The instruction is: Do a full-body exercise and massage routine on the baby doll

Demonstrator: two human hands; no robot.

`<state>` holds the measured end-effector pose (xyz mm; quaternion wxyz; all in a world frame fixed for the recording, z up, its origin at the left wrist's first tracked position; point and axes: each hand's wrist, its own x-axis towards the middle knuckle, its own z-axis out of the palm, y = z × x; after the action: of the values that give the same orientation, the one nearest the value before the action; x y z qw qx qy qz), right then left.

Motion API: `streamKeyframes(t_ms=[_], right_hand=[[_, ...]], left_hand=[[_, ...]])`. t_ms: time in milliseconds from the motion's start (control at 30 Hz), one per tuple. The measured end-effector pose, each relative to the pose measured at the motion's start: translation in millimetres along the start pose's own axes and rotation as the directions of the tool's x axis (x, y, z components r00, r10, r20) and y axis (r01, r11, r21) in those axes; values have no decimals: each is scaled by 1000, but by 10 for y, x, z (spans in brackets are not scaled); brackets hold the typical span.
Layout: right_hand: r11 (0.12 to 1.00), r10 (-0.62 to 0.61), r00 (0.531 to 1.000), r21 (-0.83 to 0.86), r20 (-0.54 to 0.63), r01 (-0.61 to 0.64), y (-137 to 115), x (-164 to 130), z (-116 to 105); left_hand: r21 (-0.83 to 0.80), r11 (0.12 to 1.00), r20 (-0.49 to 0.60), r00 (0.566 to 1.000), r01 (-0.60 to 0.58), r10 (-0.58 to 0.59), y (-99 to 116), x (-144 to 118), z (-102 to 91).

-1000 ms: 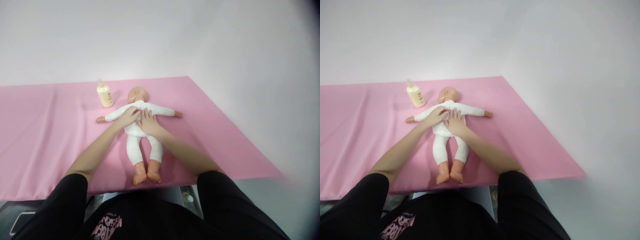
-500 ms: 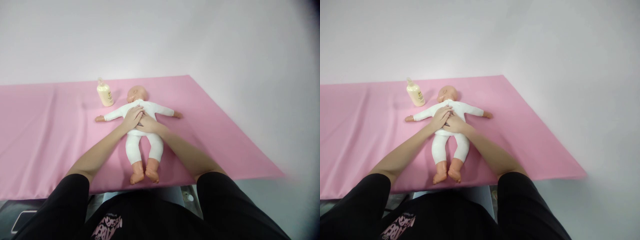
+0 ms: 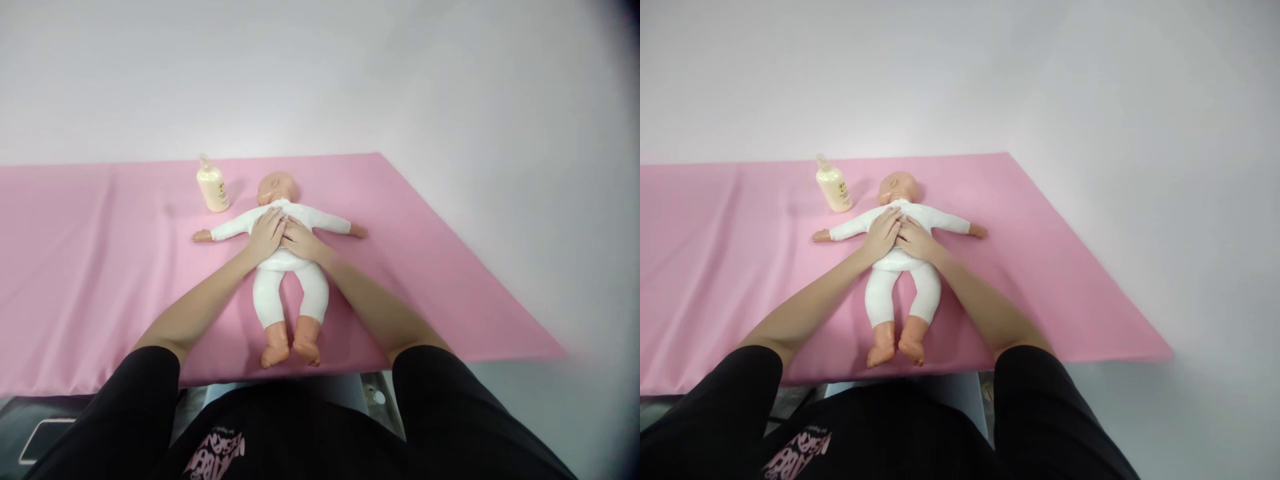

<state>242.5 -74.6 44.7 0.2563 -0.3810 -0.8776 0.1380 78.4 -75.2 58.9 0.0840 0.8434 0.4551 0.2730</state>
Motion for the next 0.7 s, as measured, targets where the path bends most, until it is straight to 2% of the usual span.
streamKeyframes(t_ms=[267, 500, 700], right_hand=[[992, 117, 993, -46, -19, -118, -56, -1, -7], [963, 248, 968, -114, 19, -245, -156, -14, -79], [949, 290, 957, -131, 21, -285, -196, -17, -104]], left_hand=[[85, 994, -1, 998, 64, -64, 151, -48, -62], [156, 966, 71, 973, 205, -218, 224, -58, -72], [159, 958, 104, 961, 238, -256, 271, -56, -116]])
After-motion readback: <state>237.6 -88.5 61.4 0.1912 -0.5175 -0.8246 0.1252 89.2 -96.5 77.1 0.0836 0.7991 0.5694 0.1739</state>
